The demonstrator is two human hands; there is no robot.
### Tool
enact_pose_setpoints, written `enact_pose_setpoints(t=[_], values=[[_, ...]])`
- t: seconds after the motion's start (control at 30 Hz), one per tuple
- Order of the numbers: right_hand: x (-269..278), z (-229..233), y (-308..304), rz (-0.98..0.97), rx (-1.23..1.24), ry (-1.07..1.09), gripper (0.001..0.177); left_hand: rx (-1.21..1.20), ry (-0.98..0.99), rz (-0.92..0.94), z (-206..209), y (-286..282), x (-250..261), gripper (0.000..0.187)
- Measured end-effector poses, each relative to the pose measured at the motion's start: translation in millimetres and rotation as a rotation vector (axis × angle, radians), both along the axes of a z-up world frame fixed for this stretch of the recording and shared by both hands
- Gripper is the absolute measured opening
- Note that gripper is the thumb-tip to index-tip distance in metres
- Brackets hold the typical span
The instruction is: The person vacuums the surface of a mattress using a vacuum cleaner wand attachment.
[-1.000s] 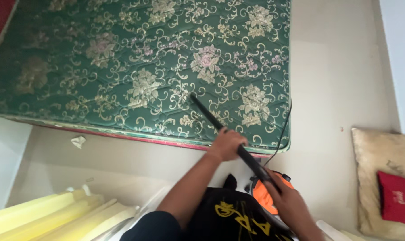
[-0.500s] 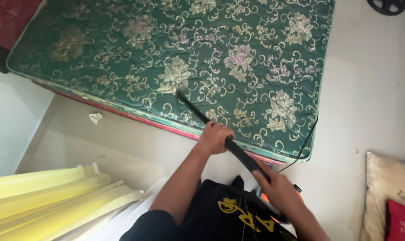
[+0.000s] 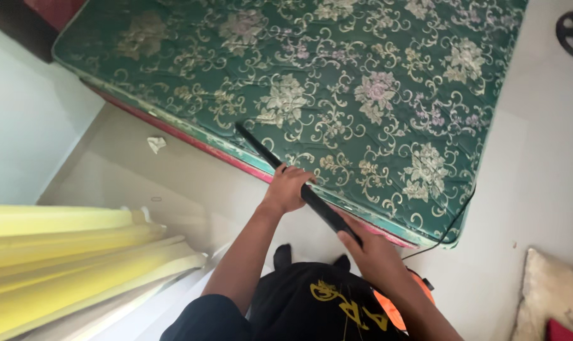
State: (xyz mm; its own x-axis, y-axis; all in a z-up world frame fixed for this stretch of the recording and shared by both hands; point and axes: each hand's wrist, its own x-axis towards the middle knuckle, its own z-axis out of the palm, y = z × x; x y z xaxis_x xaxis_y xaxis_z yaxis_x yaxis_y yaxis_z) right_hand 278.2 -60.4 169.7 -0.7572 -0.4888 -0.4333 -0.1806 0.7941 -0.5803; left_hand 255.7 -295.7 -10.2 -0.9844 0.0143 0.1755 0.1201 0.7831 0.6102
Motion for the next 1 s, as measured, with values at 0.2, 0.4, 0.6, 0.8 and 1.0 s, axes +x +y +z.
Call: enact_pose_setpoints(t=[0.2, 0.4, 0.6, 0.8, 1.0], values=[[-7, 23, -33, -0.056, 0.317, -0.168, 0.057, 0.007, -0.081, 0.031, 1, -24, 1, 0.034], [-15, 5, -36, 0.043, 0.045, 0.021, 0.055, 0.005, -0.025, 0.087, 1, -32, -1, 0.040], [-19, -4, -23, -0.187, 0.143, 0.112, 0.054, 0.068, 0.046, 0.006, 0, -8, -47, 0.040], [-43, -20, -7, -0.165, 0.075, 0.086, 0.056, 0.049, 0.005, -0.072, 13, 1, -73, 0.031], [-86, -26, -8, -0.045, 0.068, -0.003, 0.052, -0.075, -0.204, 0.076, 22, -21, -51, 0.035]])
